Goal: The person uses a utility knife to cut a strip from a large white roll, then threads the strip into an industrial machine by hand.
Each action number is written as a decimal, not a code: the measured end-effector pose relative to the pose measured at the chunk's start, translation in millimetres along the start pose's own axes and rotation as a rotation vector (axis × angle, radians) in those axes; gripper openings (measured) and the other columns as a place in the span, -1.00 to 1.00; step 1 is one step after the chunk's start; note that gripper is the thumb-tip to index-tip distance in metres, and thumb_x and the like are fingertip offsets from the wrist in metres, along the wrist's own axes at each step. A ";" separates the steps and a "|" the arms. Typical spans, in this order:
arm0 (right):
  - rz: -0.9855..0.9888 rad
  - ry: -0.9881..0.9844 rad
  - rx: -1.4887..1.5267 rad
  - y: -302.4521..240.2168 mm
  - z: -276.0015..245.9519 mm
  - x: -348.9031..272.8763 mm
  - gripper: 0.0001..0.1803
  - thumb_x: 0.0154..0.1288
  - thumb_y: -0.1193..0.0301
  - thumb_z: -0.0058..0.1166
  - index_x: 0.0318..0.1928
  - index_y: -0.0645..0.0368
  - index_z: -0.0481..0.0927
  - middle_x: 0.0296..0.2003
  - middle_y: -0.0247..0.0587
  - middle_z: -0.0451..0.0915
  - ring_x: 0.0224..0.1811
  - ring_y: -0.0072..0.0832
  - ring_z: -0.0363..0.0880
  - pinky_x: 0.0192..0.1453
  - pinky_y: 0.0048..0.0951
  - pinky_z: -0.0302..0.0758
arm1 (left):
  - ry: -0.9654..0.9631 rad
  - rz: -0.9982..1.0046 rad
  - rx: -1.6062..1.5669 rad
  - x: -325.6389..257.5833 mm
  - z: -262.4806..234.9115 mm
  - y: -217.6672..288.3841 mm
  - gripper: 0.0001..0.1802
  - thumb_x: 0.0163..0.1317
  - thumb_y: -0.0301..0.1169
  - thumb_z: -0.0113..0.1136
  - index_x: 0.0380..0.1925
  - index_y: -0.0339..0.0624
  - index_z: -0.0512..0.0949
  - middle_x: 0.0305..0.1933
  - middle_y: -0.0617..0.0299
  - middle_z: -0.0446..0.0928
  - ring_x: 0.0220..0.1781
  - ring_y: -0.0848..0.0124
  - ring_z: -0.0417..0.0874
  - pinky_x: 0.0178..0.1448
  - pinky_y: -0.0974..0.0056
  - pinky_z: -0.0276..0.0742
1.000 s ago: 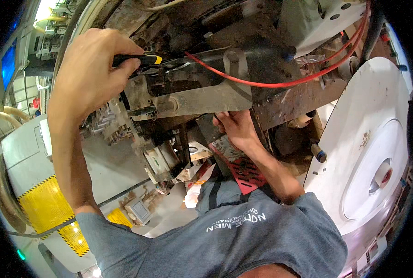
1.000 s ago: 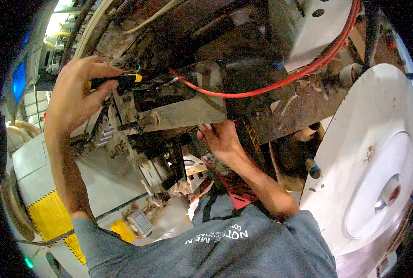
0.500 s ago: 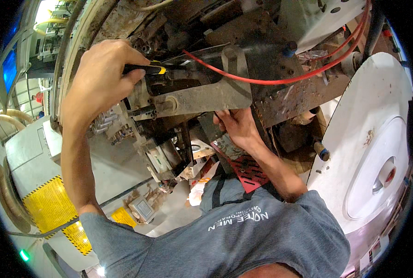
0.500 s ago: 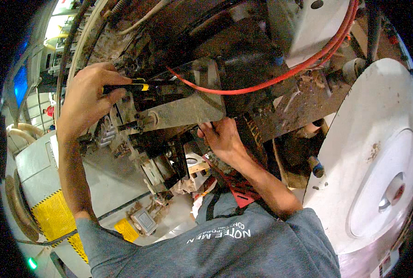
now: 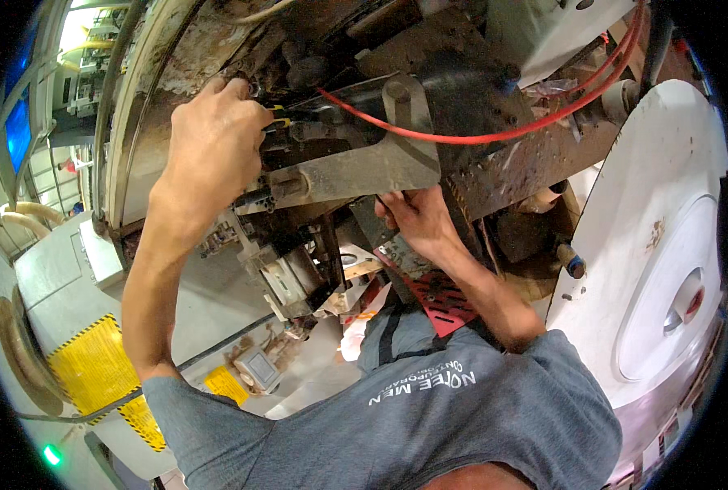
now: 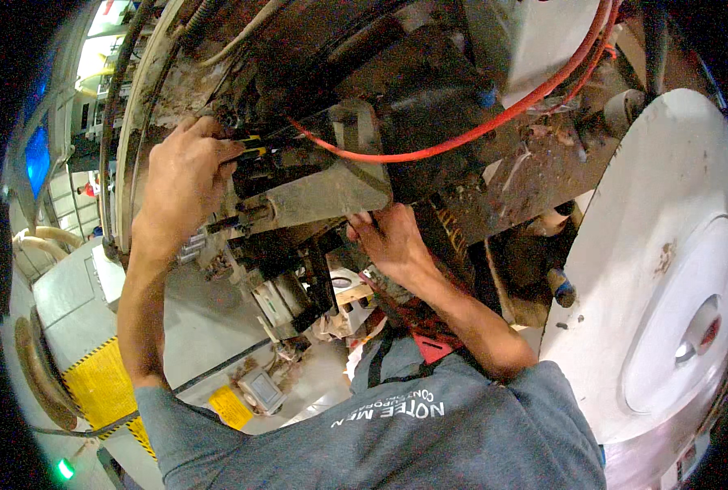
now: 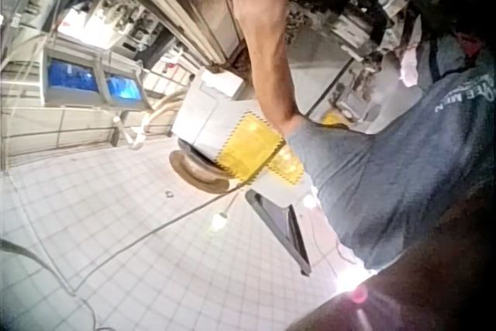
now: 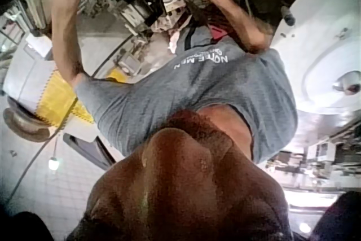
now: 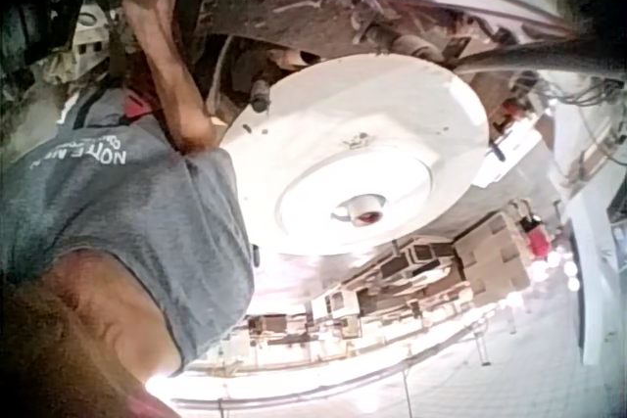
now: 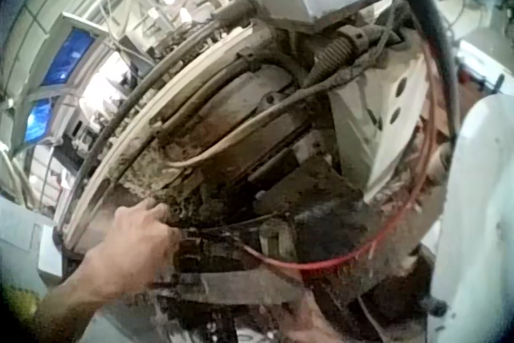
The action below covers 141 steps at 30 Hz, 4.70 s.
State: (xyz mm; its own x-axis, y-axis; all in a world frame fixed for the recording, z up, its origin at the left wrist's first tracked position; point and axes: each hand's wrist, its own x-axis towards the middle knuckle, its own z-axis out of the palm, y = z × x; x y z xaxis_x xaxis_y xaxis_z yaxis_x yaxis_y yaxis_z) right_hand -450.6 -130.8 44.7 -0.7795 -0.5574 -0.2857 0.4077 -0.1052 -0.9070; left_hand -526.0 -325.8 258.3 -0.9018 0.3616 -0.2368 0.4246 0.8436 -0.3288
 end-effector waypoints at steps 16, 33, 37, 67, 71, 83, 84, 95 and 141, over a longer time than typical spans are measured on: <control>-0.123 0.100 -0.043 1.9 2.8 1.7 -0.64 0.46 0.32 -0.01 -0.40 0.37 0.56 -0.65 -0.14 0.54 -0.63 -0.50 0.49 -0.51 -0.37 0.41 | 0.231 0.133 0.017 -9.8 1.4 31.5 -0.70 -0.17 -0.50 0.28 -0.32 -0.28 0.69 -0.25 0.09 0.49 -0.10 0.18 0.52 -0.16 0.18 0.56; 0.074 0.017 0.037 -9.0 6.6 -3.1 -0.67 0.52 0.26 0.00 -0.21 0.33 0.59 -0.45 -0.29 0.62 -0.51 -0.67 0.50 -0.47 -0.55 0.42 | 0.437 0.263 -0.234 5.4 14.5 9.5 -0.72 -0.07 -0.58 0.37 -0.27 -0.19 0.69 -0.13 0.05 0.59 -0.11 0.11 0.61 -0.13 0.15 0.60; 0.055 0.041 0.067 -17.8 8.4 -6.7 -0.68 0.51 0.27 0.00 -0.20 0.31 0.60 -0.45 -0.30 0.63 -0.50 -0.66 0.51 -0.45 -0.55 0.42 | 0.381 0.166 -0.273 -11.3 -13.7 -2.9 -0.78 -0.12 -0.55 0.36 -0.37 -0.17 0.71 -0.20 0.17 0.59 -0.16 0.19 0.61 -0.12 0.17 0.58; 0.184 0.090 -0.001 -20.7 30.3 -19.3 -0.76 0.40 0.36 0.17 -0.17 0.34 0.63 -0.42 -0.23 0.67 -0.52 -0.64 0.53 -0.47 -0.57 0.42 | 0.523 0.144 -0.279 -13.8 25.6 6.4 -0.87 -0.10 -0.52 0.36 -0.47 -0.17 0.65 -0.30 0.19 0.52 -0.15 0.16 0.56 -0.10 0.12 0.57; 0.098 0.110 -0.066 -27.8 32.4 -18.4 -0.75 0.41 0.34 0.16 -0.17 0.34 0.62 -0.40 -0.22 0.68 -0.51 -0.63 0.54 -0.46 -0.56 0.41 | 0.405 0.108 -0.279 -21.2 19.5 4.2 -0.87 -0.10 -0.51 0.37 -0.46 -0.17 0.66 -0.32 0.18 0.52 -0.13 0.16 0.57 -0.06 0.11 0.55; 0.076 0.074 0.062 -13.8 34.7 -12.3 -0.76 0.43 0.31 0.15 -0.24 0.28 0.62 -0.42 -0.19 0.69 -0.51 -0.63 0.58 -0.47 -0.55 0.47 | 0.345 0.054 -0.228 -25.8 18.2 2.5 -0.87 -0.10 -0.50 0.38 -0.46 -0.20 0.67 -0.31 0.13 0.52 -0.11 0.12 0.57 -0.01 0.09 0.53; 0.088 0.071 0.055 -13.7 34.3 -12.0 -0.76 0.42 0.31 0.16 -0.24 0.28 0.62 -0.42 -0.18 0.69 -0.52 -0.62 0.59 -0.48 -0.55 0.47 | 0.377 0.066 -0.251 -24.8 19.3 2.9 -0.86 -0.10 -0.51 0.38 -0.46 -0.20 0.67 -0.31 0.13 0.52 -0.11 0.12 0.57 -0.01 0.10 0.53; 0.072 0.105 0.166 -6.9 34.5 -11.9 -0.81 0.41 0.39 0.13 -0.25 0.31 0.61 -0.44 -0.22 0.67 -0.51 -0.60 0.58 -0.45 -0.52 0.51 | 0.495 0.196 -0.242 1.0 36.5 18.0 -0.82 -0.09 -0.57 0.38 -0.40 -0.23 0.66 -0.24 0.11 0.54 -0.15 0.11 0.54 -0.06 0.13 0.55; -0.042 0.306 -0.029 -14.7 59.4 -1.0 -0.71 0.49 0.31 0.05 -0.16 0.33 0.64 -0.40 -0.22 0.68 -0.60 -0.63 0.54 -0.56 -0.56 0.43 | 0.478 0.062 -0.346 -32.2 38.7 -21.4 -0.85 -0.01 -0.41 0.36 -0.41 -0.19 0.63 -0.33 0.06 0.57 -0.15 0.03 0.60 -0.03 0.05 0.51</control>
State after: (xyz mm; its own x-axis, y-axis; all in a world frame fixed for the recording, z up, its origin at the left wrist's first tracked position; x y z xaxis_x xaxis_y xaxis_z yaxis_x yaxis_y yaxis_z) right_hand -427.6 -177.6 76.6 -0.9044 -0.2784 -0.3233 0.3615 -0.0974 -0.9273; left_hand -502.9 -370.9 237.6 -0.8466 0.4855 0.2180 0.4991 0.8665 0.0088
